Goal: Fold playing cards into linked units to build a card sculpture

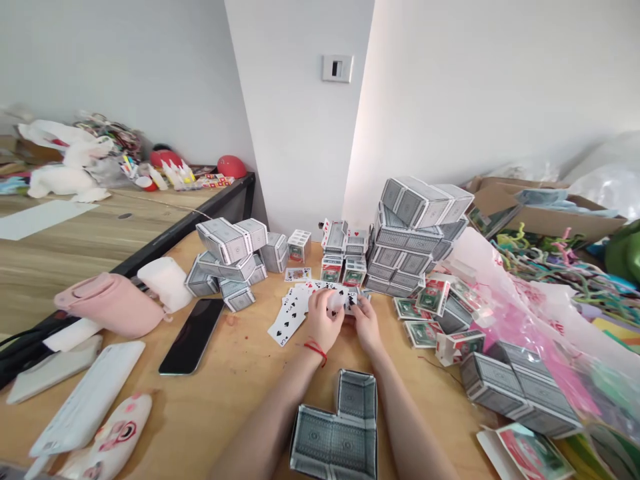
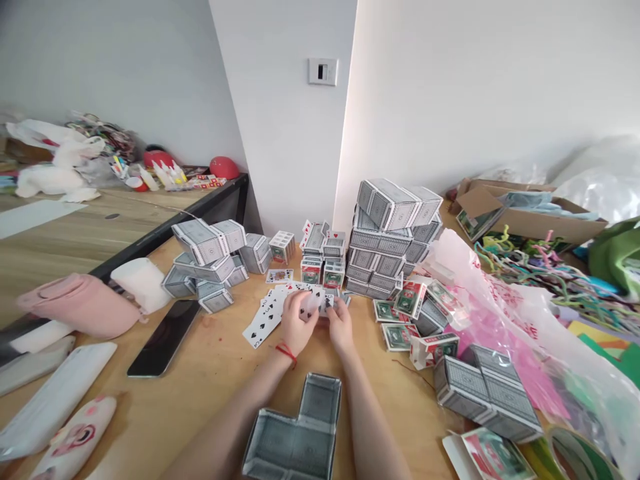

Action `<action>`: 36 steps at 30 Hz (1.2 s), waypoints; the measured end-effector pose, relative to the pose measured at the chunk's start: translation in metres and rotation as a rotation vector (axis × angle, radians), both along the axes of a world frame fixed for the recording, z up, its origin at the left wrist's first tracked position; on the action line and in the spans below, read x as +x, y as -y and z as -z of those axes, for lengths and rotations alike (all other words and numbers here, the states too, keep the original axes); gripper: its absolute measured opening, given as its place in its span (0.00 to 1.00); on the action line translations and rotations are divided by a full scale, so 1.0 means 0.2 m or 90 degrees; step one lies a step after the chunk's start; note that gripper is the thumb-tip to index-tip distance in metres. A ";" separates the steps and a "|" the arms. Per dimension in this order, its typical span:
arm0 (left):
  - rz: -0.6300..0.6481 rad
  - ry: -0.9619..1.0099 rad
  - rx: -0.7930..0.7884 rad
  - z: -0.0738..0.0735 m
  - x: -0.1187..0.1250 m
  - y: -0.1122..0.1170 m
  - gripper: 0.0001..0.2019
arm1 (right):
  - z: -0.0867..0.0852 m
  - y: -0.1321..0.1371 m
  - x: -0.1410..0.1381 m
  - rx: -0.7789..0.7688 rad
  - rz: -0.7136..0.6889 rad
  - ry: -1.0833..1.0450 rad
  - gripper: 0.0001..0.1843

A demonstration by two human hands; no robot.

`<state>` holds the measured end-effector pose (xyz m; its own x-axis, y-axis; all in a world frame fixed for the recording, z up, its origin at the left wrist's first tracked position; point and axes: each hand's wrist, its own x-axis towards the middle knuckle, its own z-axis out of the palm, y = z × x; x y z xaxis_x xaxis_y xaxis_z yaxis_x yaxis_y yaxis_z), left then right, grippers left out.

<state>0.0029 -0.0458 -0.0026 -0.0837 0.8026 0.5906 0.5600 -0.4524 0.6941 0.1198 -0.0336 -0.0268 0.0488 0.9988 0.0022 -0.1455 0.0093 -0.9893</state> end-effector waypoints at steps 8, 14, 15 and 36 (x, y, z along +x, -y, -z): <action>0.053 -0.005 -0.061 0.03 0.01 -0.01 0.21 | 0.00 -0.01 0.01 0.002 0.058 0.021 0.19; 0.098 0.150 -0.098 0.05 -0.02 -0.03 0.18 | -0.02 -0.01 0.00 -0.032 0.028 -0.088 0.19; 0.090 0.190 -0.118 0.05 -0.02 -0.04 0.17 | -0.02 -0.01 0.00 -0.036 0.022 -0.097 0.19; 0.067 0.168 -0.068 -0.15 -0.07 -0.27 0.12 | -0.02 -0.04 -0.02 -0.024 0.044 -0.133 0.17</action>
<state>-0.0112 0.0075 0.0266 -0.1368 0.8712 0.4714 0.3077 -0.4150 0.8562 0.1163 -0.0259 -0.0228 0.1121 0.9923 -0.0529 -0.3482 -0.0107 -0.9374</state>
